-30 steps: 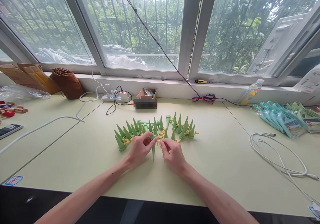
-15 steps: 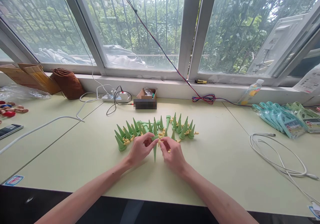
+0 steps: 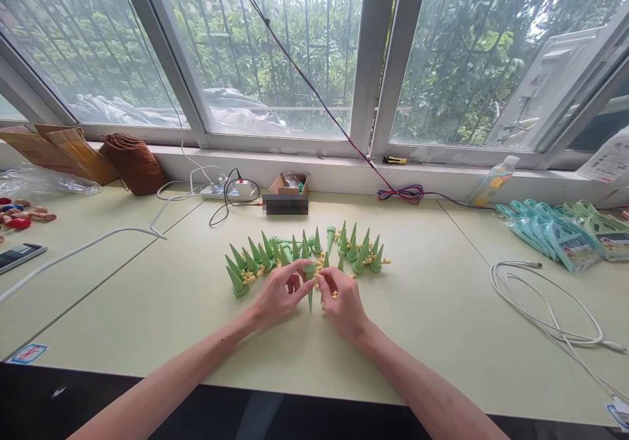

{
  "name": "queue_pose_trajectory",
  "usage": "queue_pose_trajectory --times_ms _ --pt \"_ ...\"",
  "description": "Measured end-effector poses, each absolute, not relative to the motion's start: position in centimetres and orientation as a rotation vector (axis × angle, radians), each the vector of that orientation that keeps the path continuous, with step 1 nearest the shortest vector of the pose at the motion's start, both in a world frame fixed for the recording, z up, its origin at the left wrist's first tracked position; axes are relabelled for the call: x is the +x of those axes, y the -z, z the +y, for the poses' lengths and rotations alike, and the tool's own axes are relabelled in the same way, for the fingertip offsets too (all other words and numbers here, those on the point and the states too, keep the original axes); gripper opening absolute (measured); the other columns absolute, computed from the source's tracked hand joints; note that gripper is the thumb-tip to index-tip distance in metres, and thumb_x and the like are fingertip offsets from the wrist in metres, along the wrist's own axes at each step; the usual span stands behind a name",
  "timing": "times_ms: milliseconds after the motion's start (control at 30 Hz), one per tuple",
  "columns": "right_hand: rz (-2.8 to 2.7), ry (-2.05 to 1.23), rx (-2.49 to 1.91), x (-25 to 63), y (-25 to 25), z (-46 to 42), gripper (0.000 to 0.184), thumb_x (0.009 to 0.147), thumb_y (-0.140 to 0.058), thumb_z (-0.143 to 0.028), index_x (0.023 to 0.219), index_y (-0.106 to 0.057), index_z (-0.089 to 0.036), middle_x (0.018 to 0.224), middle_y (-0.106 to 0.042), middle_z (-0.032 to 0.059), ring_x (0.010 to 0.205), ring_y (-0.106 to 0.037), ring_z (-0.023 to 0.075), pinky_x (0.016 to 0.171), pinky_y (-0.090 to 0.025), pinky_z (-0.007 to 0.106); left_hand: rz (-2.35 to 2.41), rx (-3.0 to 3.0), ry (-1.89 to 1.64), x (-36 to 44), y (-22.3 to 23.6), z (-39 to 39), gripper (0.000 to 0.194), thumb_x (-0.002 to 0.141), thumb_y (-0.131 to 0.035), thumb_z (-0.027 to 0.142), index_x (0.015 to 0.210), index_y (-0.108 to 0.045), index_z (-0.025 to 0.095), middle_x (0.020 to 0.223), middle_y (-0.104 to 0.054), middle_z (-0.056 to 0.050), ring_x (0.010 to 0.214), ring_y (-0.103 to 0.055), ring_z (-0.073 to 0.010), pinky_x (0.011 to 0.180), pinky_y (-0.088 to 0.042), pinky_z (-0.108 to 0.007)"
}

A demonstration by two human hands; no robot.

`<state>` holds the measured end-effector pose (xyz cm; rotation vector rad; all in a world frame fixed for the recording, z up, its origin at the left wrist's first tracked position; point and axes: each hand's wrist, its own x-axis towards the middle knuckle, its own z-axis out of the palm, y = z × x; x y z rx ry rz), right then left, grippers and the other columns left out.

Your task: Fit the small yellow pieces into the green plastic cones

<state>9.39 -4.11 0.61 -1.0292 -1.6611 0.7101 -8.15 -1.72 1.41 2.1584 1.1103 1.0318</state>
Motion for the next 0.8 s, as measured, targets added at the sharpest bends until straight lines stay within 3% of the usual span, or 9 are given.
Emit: queue_pose_trajectory --times_ms 167,400,533,800 --pt "-1.651 -0.733 -1.016 9.26 -0.65 -4.13 0.022 0.097 -0.049 -0.036 0.086 -0.058 -0.018 0.069 -0.059 0.0010 0.054 -0.056 0.0138 0.053 -0.046 0.026 1.112 2.178 -0.963 -8.25 -1.27 -1.76 0.039 0.087 -0.060 0.033 0.124 -0.054 0.023 0.070 -0.060 0.004 0.044 -0.047 -0.0060 0.051 -0.043 -0.020" --pt "-1.662 -0.718 -1.029 9.30 -0.43 -4.03 0.026 0.098 -0.049 -0.036 0.081 -0.058 -0.018 0.065 -0.056 -0.0004 0.052 -0.051 0.0120 0.051 -0.043 0.024 1.117 2.170 -0.953 -8.10 -1.17 -1.73 0.038 0.087 -0.060 0.031 0.123 -0.054 0.022 0.055 -0.046 0.010 0.044 -0.041 -0.0075 0.049 -0.037 -0.019" --pt "-1.671 -0.688 -1.060 9.41 -0.31 -3.93 0.028 0.098 -0.048 -0.037 0.079 -0.058 -0.018 0.061 -0.055 -0.0012 0.050 -0.049 0.0116 0.049 -0.041 0.024 1.114 2.153 -0.983 -8.08 -1.07 -1.73 0.038 0.086 -0.061 0.030 0.123 -0.054 0.022 0.055 -0.047 0.010 0.043 -0.039 -0.0066 0.048 -0.036 -0.018" --pt "-1.663 -0.709 -1.042 9.23 -0.69 -4.16 0.022 0.096 -0.052 -0.038 0.094 -0.060 -0.017 0.065 -0.058 0.0001 0.054 -0.054 0.0135 0.052 -0.046 0.025 1.134 2.117 -1.013 -8.08 -1.11 -1.80 0.036 0.087 -0.059 0.032 0.120 -0.052 0.022 0.057 -0.045 0.009 0.047 -0.039 -0.0079 0.048 -0.035 -0.019"
